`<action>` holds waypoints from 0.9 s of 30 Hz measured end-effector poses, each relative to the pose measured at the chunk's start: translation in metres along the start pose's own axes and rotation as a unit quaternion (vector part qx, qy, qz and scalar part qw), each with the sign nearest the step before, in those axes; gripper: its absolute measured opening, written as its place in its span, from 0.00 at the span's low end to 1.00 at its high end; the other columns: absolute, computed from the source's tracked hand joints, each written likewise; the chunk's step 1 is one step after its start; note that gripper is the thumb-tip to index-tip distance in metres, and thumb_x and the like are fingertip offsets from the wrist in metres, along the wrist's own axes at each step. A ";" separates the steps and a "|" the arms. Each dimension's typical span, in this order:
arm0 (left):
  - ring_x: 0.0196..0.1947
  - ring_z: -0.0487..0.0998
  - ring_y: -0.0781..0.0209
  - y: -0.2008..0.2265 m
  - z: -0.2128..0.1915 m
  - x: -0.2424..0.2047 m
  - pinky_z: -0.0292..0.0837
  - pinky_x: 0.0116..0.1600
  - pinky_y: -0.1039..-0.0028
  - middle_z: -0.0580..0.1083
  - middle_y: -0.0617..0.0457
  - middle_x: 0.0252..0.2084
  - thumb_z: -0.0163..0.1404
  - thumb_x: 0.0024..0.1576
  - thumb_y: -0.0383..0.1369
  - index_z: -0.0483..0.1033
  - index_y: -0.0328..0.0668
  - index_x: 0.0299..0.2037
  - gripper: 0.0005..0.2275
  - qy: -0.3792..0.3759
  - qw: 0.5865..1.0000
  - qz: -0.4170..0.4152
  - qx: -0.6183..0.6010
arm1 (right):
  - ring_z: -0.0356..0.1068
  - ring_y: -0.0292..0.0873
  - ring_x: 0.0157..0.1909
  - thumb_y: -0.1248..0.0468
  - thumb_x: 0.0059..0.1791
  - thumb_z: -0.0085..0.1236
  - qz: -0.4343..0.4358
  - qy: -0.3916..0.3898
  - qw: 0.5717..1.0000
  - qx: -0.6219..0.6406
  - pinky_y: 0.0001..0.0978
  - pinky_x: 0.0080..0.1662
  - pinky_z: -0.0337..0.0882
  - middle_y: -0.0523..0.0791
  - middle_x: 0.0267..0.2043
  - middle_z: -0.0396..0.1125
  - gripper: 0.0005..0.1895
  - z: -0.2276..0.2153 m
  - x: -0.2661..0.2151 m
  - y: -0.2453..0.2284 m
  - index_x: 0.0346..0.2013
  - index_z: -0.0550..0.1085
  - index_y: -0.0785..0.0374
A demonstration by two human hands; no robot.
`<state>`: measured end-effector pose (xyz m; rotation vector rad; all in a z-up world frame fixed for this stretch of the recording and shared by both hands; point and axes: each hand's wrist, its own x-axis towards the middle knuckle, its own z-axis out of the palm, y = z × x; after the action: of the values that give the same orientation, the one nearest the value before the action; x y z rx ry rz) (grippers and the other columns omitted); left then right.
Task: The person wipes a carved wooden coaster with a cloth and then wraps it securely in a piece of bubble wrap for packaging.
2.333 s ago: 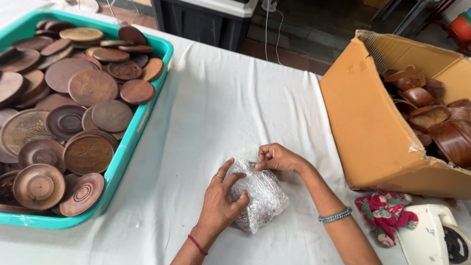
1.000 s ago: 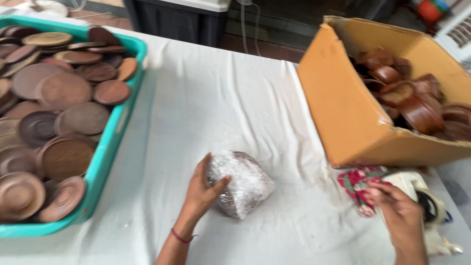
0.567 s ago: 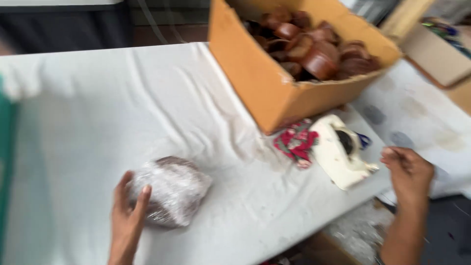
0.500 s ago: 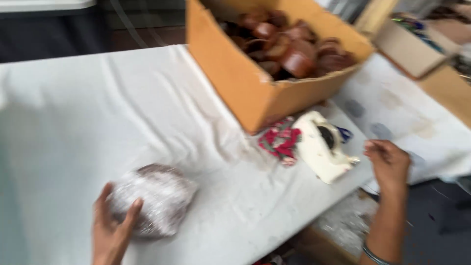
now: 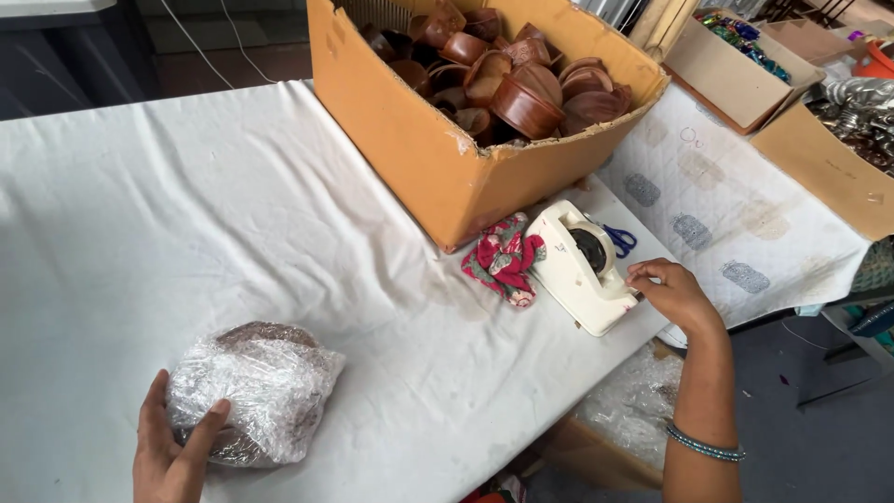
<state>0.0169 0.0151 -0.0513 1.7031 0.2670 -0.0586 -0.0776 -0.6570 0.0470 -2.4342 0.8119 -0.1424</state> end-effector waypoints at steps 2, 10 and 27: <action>0.54 0.77 0.39 0.008 0.001 -0.003 0.77 0.54 0.56 0.64 0.25 0.62 0.55 0.53 0.30 0.45 0.27 0.76 0.41 -0.003 1.000 -0.016 -0.012 | 0.71 0.46 0.55 0.63 0.49 0.57 -0.006 -0.014 1.000 0.023 0.37 0.58 0.67 0.48 0.54 0.73 0.13 0.000 0.003 0.008 0.42 0.80 0.70; 0.45 0.81 0.41 0.039 0.003 -0.018 0.78 0.52 0.58 0.70 0.23 0.57 0.55 0.52 0.34 0.47 0.30 0.77 0.42 0.001 0.997 -0.068 0.020 | 0.69 0.43 0.57 0.70 0.49 0.58 -0.048 0.016 0.997 0.060 0.36 0.61 0.64 0.48 0.56 0.71 0.04 -0.007 -0.024 -0.021 0.34 0.78 0.70; 0.53 0.76 0.45 0.024 0.005 -0.017 0.75 0.54 0.58 0.66 0.31 0.62 0.56 0.52 0.35 0.49 0.32 0.75 0.41 -0.006 1.000 -0.010 -0.021 | 0.71 0.41 0.36 0.70 0.51 0.59 0.065 0.074 0.950 0.297 0.34 0.42 0.74 0.47 0.37 0.72 0.10 0.012 -0.049 0.053 0.47 0.74 0.66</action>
<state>0.0064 0.0046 -0.0252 1.6581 0.2754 -0.0777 -0.1417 -0.6580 0.0114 -1.8133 0.8443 -0.4552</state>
